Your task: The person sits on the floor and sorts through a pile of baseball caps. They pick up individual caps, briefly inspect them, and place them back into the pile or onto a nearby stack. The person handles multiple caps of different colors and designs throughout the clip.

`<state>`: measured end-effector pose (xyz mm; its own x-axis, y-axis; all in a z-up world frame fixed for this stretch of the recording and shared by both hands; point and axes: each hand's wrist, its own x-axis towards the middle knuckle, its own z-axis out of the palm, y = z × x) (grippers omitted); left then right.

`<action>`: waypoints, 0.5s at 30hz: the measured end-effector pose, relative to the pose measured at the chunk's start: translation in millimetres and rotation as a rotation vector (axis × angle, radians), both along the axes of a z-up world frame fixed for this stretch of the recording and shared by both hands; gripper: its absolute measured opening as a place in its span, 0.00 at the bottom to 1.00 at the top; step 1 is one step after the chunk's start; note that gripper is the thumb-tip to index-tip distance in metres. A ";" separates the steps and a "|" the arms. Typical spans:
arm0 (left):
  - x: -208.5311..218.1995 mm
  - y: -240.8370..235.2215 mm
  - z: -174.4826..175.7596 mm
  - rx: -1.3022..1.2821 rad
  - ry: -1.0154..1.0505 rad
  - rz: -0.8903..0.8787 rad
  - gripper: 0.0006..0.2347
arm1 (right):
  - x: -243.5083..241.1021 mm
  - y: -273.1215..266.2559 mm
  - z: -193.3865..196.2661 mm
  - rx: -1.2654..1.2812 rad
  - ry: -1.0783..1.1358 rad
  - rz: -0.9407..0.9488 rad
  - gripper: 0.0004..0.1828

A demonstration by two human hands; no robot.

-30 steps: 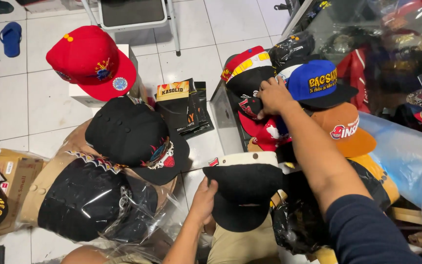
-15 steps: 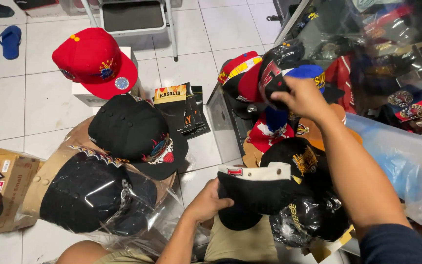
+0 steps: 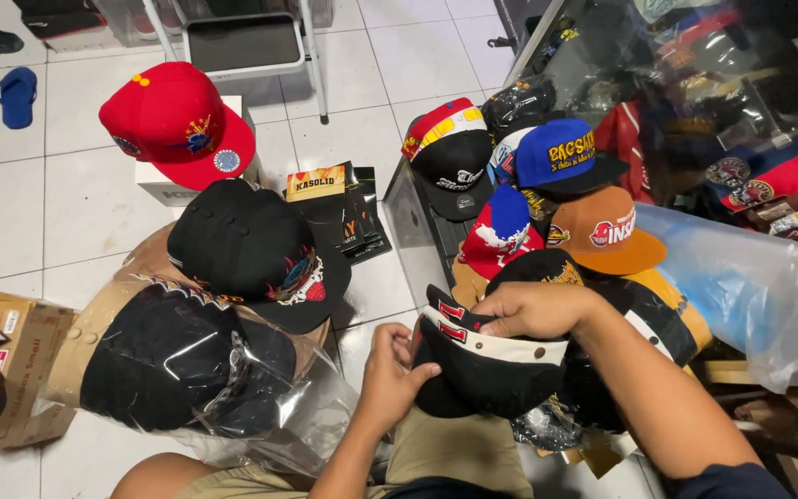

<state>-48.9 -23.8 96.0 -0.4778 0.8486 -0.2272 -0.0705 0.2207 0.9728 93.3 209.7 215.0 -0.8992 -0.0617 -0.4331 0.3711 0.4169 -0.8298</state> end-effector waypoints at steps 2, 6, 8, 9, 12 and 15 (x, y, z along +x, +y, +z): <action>-6.2 -0.7 5.4 -0.014 -0.028 -0.100 0.41 | 2.0 1.9 -17.4 -0.310 -0.071 -0.095 0.08; -5.0 0.2 -30.5 0.274 -0.406 -0.344 0.40 | 1.3 -6.3 -18.8 -0.355 -0.059 -0.117 0.09; 0.2 -0.9 -48.0 0.317 -0.504 -0.219 0.26 | 4.3 -3.1 -11.5 -0.214 0.082 -0.161 0.16; 1.3 -2.2 -51.9 0.316 -0.506 -0.227 0.26 | 8.2 -4.7 3.0 -0.213 0.082 -0.170 0.16; -0.5 -6.1 -55.6 0.230 -0.610 -0.021 0.24 | 14.0 -15.6 30.4 0.393 0.027 -0.208 0.32; -5.7 -16.0 -41.6 0.101 -0.844 0.178 0.18 | 11.3 -40.0 12.2 0.597 -0.051 -0.374 0.48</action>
<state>-54.6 -39.8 54.4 -0.3109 0.8126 -0.4930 -0.8029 0.0530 0.5937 104.6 169.7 227.3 -0.7914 0.5086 -0.3391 0.6106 0.6326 -0.4764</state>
